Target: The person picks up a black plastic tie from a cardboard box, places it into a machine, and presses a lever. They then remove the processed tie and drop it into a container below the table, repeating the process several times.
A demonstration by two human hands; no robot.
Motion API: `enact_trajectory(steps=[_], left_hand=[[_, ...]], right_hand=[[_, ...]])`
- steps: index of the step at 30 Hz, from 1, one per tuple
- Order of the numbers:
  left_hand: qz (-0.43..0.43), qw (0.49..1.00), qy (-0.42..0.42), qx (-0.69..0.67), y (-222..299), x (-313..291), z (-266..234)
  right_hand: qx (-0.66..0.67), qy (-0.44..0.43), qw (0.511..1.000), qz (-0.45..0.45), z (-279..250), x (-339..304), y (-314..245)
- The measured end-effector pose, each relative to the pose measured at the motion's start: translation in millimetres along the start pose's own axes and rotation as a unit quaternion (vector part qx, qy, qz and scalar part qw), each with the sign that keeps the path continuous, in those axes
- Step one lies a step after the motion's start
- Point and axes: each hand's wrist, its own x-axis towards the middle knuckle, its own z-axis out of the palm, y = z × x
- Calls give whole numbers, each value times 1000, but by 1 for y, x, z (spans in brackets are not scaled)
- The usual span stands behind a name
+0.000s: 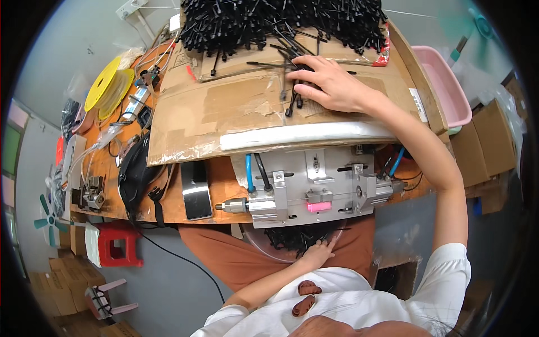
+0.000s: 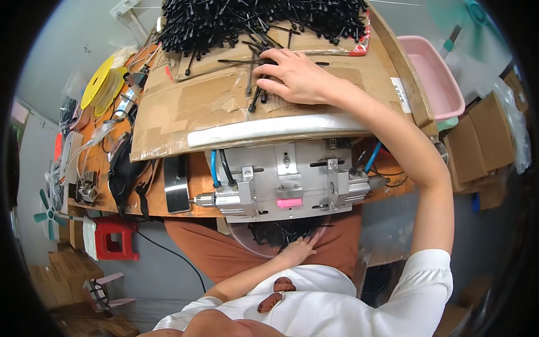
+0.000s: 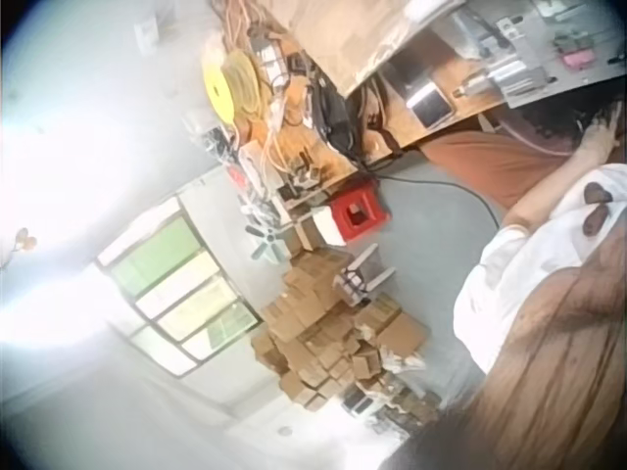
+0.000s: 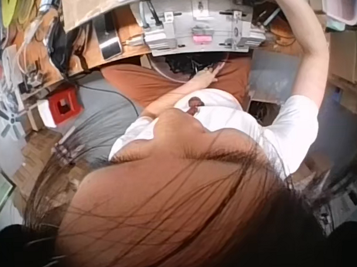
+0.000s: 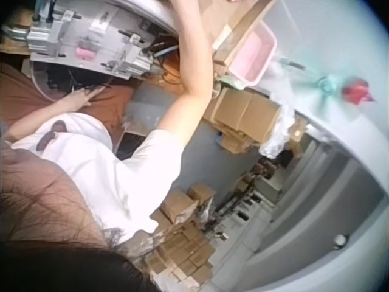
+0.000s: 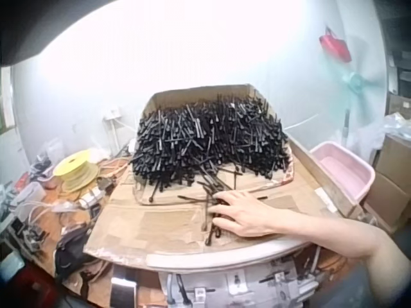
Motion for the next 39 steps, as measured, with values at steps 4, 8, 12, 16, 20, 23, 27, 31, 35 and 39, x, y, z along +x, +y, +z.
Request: enact_trajectory(steps=[4, 8, 12, 16, 20, 23, 27, 31, 35, 39], left_hand=[[-6, 999, -40, 26, 6, -9, 2], [-1, 998, -52, 41, 13, -8, -4], [-6, 998, -65, -12, 12, -16, -25], [85, 982, -20, -166, 42, -63, -142], [203, 947, 214, -128, 51, -83, -282], [86, 835, 516, 173, 28, -50, -359], [-2, 872, 471, 138, -14, -26, -396], [-63, 920, 373, 99, -12, -23, -402], [-82, 860, 461, 205, -16, -36, -399], [-63, 862, 479, 154, -4, -58, -393]], right_hand=[[37, -7, 998, 49, -23, 15, 3], [48, 48, 992, 104, -20, 56, 35], [-9, 18, 999, 46, 18, 76, 55], [89, -66, 992, 54, -7, 50, 14], [180, -74, 977, 92, -37, 15, 5], [201, -4, 975, 94, -51, 0, 14], [99, 33, 989, 103, -70, -17, 16], [50, 45, 988, 140, -71, -30, 24], [-16, 3, 969, 248, -62, -16, 22], [-56, -121, 955, 264, -45, 4, 20]])
